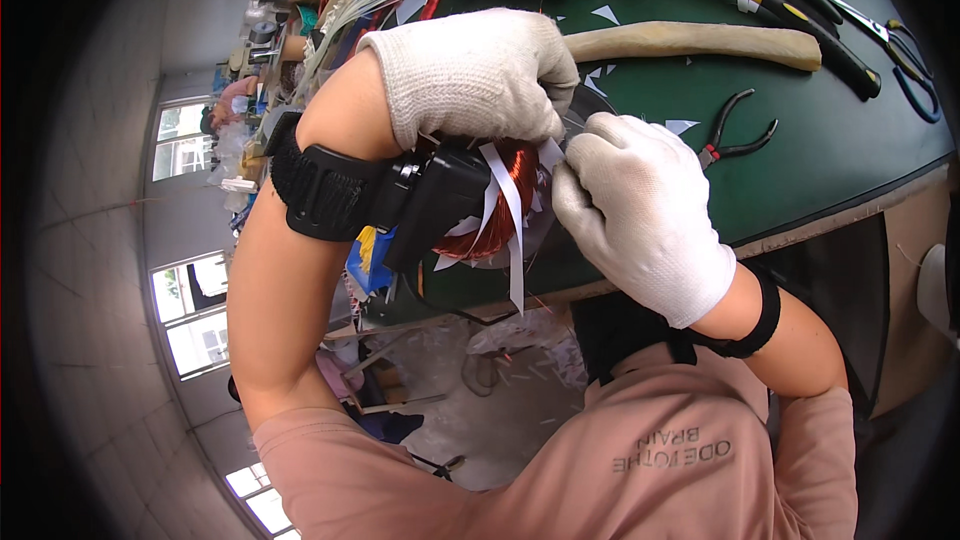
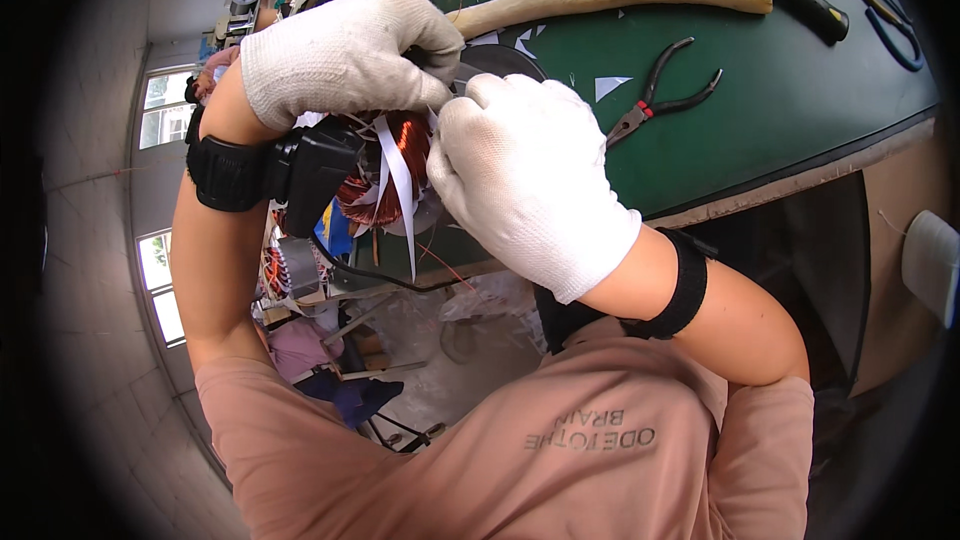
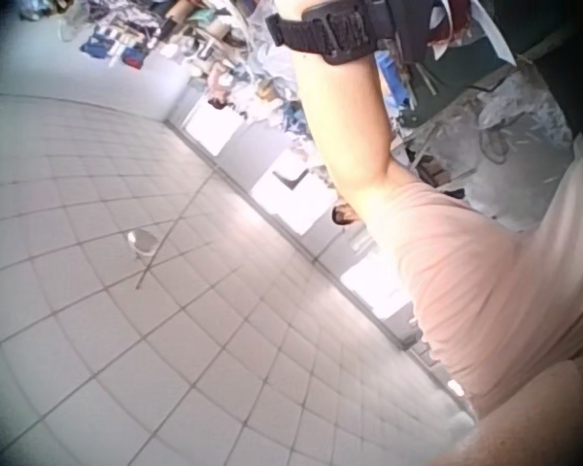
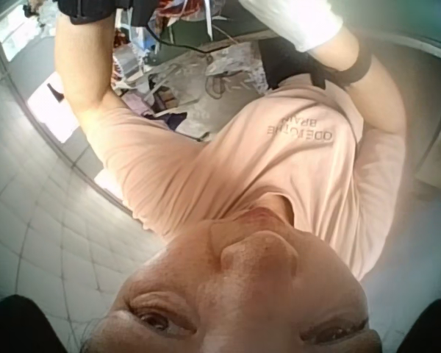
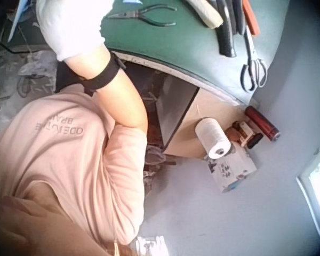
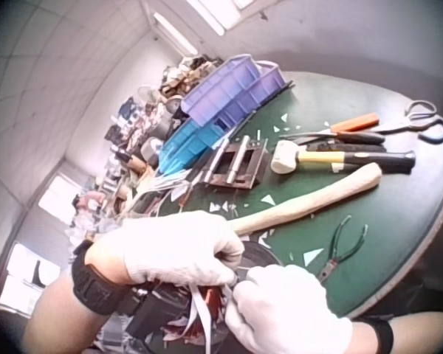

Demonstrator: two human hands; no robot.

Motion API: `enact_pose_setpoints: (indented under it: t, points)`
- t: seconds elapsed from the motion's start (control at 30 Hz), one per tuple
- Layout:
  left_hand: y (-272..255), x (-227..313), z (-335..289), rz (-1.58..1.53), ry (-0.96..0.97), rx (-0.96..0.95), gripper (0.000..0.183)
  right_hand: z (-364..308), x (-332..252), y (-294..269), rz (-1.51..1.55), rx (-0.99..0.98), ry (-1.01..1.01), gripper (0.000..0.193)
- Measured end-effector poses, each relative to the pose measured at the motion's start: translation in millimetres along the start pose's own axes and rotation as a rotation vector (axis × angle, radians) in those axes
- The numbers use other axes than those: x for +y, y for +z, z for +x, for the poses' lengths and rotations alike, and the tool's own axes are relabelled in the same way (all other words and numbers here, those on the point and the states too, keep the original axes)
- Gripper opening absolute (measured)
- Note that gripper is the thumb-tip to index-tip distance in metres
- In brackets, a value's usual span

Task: Manually inserting insulation papers and shaping copper windings in a motor stator.

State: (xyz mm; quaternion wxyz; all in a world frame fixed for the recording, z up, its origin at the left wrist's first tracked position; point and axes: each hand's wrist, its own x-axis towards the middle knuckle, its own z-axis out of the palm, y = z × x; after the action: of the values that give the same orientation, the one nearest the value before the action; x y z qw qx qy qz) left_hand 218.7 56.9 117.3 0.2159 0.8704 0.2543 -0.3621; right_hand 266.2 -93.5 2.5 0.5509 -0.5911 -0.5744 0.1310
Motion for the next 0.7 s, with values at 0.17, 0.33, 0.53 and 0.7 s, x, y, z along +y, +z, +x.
enact_pose_setpoints:
  t: [0.17,0.33,0.53,0.7]
  points:
    - [3,-9,-17,-0.082,0.109,0.181,0.021,5,-6,0,-0.090,-0.022,-0.035,0.012]
    - [44,-40,-55,-0.092,0.056,0.886,0.032,11,2,4,-0.130,-0.108,-0.016,0.012]
    - [116,-65,-67,-0.232,-0.152,0.963,0.048,23,0,15,-0.165,-0.062,-0.041,0.014]
    - [131,-65,-66,-0.406,-0.240,1.073,0.048,16,15,-1,0.336,-0.059,0.105,0.019]
